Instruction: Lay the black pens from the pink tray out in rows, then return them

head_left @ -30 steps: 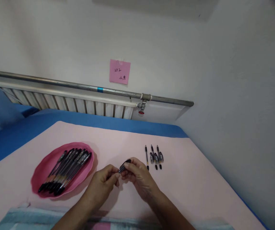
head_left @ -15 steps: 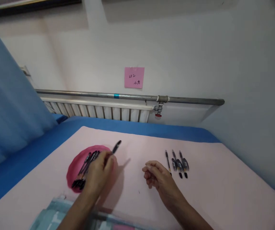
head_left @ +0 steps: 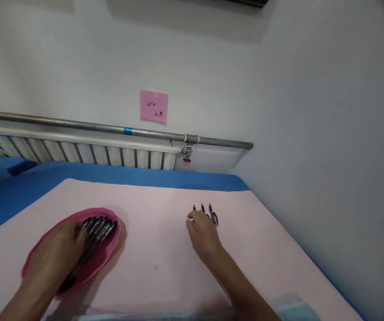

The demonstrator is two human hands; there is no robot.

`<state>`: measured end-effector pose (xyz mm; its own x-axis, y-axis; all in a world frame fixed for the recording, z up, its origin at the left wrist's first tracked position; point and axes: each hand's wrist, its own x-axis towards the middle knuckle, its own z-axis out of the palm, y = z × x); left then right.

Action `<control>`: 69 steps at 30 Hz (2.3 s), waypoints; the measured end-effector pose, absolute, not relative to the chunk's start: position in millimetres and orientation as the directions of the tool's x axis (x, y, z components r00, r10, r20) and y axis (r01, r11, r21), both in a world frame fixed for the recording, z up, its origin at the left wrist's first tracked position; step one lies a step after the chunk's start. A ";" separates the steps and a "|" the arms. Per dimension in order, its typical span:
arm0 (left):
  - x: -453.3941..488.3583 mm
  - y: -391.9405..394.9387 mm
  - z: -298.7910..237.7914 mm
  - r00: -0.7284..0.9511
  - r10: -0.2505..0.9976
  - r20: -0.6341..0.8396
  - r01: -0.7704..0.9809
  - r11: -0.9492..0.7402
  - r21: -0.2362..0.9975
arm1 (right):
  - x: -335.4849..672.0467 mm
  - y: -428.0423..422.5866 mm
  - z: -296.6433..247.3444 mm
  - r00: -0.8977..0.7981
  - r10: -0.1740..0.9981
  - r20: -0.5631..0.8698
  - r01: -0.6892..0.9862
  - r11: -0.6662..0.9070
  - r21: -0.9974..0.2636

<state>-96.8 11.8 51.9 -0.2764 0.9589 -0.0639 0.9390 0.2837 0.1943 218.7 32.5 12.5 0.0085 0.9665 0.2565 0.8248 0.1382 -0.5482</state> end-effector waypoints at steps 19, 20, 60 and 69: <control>-24.1 -5.7 13.3 0.154 0.943 0.296 0.899 -0.258 0.355 | 231.5 36.9 7.0 -0.049 0.993 0.109 0.996 0.057 -0.070; -22.7 -6.5 11.0 0.161 0.929 0.332 0.904 -0.274 0.328 | 230.2 36.6 7.2 -0.050 0.994 0.097 0.996 0.057 -0.072; 6.6 -6.6 -0.2 0.091 0.949 -0.302 -0.127 0.312 0.942 | 158.1 -8.6 12.7 -0.358 0.933 -0.039 0.347 0.094 -0.933; 10.9 -14.8 9.8 0.148 0.955 -0.256 0.103 0.242 0.965 | 182.9 22.9 14.0 0.064 0.982 -0.178 -0.347 -0.146 -0.927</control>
